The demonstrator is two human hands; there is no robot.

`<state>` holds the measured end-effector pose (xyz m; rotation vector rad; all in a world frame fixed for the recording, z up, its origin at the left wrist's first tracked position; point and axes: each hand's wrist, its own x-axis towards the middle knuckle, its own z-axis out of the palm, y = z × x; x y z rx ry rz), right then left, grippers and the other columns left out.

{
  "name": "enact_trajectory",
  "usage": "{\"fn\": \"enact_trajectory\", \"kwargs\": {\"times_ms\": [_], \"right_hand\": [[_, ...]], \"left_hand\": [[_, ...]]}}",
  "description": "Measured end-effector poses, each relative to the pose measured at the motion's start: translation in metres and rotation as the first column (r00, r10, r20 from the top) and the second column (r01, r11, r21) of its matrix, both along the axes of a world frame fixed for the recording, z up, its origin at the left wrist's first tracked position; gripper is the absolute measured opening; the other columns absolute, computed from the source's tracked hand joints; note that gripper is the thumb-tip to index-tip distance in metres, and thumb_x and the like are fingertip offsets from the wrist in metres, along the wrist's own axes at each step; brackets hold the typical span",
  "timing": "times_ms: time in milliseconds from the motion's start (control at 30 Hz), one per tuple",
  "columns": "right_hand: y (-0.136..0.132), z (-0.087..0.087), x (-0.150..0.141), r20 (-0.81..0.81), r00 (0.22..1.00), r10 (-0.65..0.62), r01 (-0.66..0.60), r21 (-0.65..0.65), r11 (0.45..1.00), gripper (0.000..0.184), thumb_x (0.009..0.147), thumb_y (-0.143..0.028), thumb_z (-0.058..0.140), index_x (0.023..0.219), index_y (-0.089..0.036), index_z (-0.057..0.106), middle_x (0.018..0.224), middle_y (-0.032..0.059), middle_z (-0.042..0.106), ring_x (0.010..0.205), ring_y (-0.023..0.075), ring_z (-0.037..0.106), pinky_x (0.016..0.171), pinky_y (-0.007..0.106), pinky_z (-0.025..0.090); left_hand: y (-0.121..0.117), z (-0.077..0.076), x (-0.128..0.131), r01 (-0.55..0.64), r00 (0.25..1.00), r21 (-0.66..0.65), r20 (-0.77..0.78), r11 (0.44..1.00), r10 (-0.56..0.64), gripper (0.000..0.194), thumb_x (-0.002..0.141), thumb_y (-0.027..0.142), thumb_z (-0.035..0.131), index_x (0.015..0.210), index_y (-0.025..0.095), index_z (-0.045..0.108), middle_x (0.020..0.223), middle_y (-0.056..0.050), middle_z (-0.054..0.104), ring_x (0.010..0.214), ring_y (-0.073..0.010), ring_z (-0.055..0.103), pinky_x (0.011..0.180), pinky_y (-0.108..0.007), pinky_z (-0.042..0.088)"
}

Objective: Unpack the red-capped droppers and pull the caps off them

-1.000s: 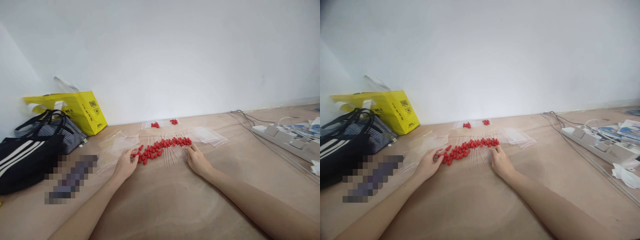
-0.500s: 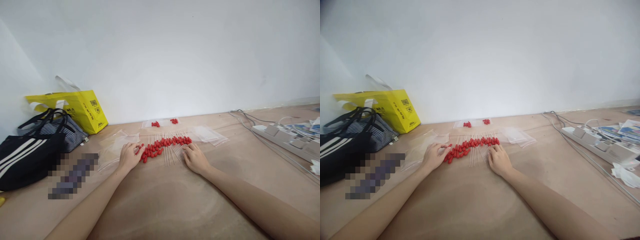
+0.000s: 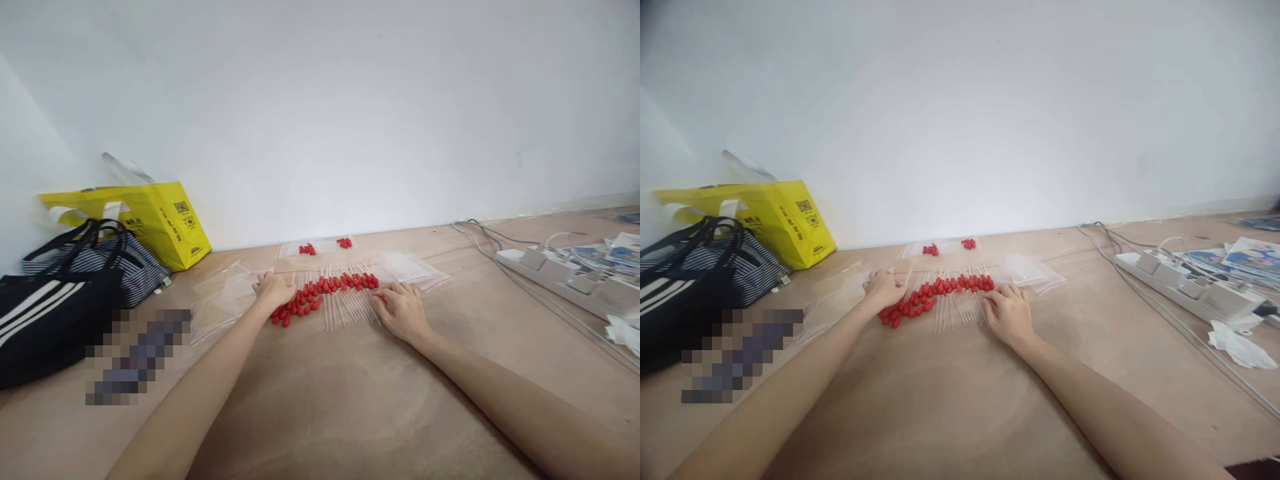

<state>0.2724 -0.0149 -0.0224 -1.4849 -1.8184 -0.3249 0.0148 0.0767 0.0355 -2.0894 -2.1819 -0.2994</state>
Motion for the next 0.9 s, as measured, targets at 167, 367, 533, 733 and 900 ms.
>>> {"fn": "enact_trajectory", "kwargs": {"times_ms": [167, 367, 533, 733, 900], "right_hand": [[-0.005, 0.003, -0.004, -0.003, 0.996, 0.089, -0.088, 0.091, 0.992, 0.016, 0.078, -0.024, 0.048, 0.085, -0.022, 0.062, 0.082, 0.0037, 0.06, 0.08, 0.0177, 0.049, 0.07, 0.031, 0.03], [-0.02, 0.01, -0.019, 0.18, 0.93, 0.319, -0.349, 0.17, 0.922, 0.03, 0.078, -0.033, 0.053, 0.103, -0.019, 0.056, 0.097, 0.0074, 0.059, 0.086, 0.0187, 0.049, 0.074, 0.033, 0.032], [-0.023, 0.01, -0.031, 0.334, 0.805, 0.49, -0.537, 0.061, 0.841, 0.023, 0.08, -0.033, 0.051, 0.1, -0.023, 0.057, 0.089, 0.0024, 0.064, 0.088, 0.0174, 0.049, 0.082, 0.037, 0.03], [-0.019, 0.005, -0.037, 0.346, 0.792, 0.503, -0.554, 0.061, 0.83, 0.017, 0.083, -0.026, 0.047, 0.095, -0.024, 0.059, 0.073, -0.0002, 0.065, 0.082, 0.0145, 0.052, 0.083, 0.036, 0.032], [-0.019, 0.003, -0.038, 0.349, 0.795, 0.495, -0.571, 0.16, 0.805, 0.019, 0.085, -0.02, 0.044, 0.096, -0.021, 0.059, 0.077, 0.0012, 0.068, 0.086, 0.0154, 0.054, 0.086, 0.038, 0.033]], "left_hand": [[-0.046, 0.007, -0.002, 0.254, 0.967, 0.19, -0.078, 0.948, -0.243, 0.024, 0.077, 0.027, 0.043, 0.075, 0.013, 0.062, 0.109, -0.015, 0.051, 0.106, -0.0284, 0.041, 0.088, -0.041, 0.036], [-0.103, -0.025, 0.01, 0.705, 0.705, 0.315, -0.218, 0.635, -0.675, 0.016, 0.079, 0.018, 0.043, 0.074, 0.015, 0.058, 0.102, -0.011, 0.057, 0.101, -0.0248, 0.046, 0.084, -0.04, 0.04], [-0.113, -0.036, 0.02, 0.767, 0.619, 0.345, -0.174, 0.541, -0.766, 0.015, 0.081, 0.02, 0.043, 0.077, 0.016, 0.057, 0.097, -0.008, 0.06, 0.097, -0.0228, 0.051, 0.08, -0.038, 0.043], [-0.11, -0.04, 0.017, 0.781, 0.573, 0.371, -0.103, 0.502, -0.813, 0.015, 0.082, 0.021, 0.044, 0.086, 0.016, 0.058, 0.097, -0.007, 0.062, 0.098, -0.0208, 0.052, 0.084, -0.038, 0.043], [-0.103, -0.046, 0.014, 0.813, 0.544, 0.277, -0.054, 0.511, -0.837, 0.029, 0.085, 0.024, 0.042, 0.111, 0.016, 0.052, 0.122, -0.009, 0.051, 0.119, -0.023, 0.039, 0.095, -0.043, 0.037]]}}
